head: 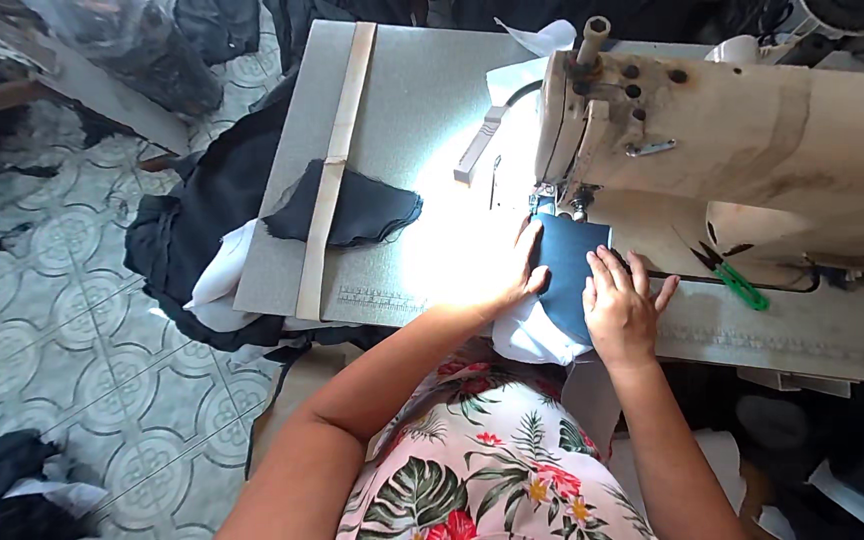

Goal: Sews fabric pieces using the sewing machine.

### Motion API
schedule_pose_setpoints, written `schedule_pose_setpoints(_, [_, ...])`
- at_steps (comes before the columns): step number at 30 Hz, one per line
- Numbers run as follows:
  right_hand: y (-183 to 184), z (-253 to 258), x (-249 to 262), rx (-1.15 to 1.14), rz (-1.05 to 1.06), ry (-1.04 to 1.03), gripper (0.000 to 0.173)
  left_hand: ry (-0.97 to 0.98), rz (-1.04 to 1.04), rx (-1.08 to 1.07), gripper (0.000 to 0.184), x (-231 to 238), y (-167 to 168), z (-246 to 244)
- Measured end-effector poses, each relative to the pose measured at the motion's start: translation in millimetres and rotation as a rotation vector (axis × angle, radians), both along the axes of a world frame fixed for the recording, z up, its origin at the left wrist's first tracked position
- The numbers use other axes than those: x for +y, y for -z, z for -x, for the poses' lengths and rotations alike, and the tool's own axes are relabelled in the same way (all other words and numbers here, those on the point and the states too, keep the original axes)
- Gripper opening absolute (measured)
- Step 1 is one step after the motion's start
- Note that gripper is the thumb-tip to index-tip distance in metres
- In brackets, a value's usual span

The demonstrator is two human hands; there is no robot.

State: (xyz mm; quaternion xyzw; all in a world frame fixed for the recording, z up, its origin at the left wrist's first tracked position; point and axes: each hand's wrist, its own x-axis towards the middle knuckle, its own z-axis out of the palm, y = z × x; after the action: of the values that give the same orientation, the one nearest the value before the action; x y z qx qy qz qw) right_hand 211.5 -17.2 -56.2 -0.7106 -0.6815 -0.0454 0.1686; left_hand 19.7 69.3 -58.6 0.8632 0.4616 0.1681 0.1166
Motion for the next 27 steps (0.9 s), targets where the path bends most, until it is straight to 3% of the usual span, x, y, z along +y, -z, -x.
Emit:
schedule_pose_setpoints(11, [0.3,0.0,2.7,0.003,0.004,0.004,0.04,-0.035,0.057,0.059,0.067,1.8,-6.2,-1.2])
schedule_pose_setpoints(21, [-1.3,0.9,8.4,0.025,0.0,-0.002,0.039,-0.029,0.062,-0.04,0.065,6.5,0.2,-1.7])
schedule_pose_setpoints(27, [0.8,1.0,13.6,0.018,-0.018,0.003,0.039,0.07,0.096,-0.083,0.041,-8.9,-20.9,5.0])
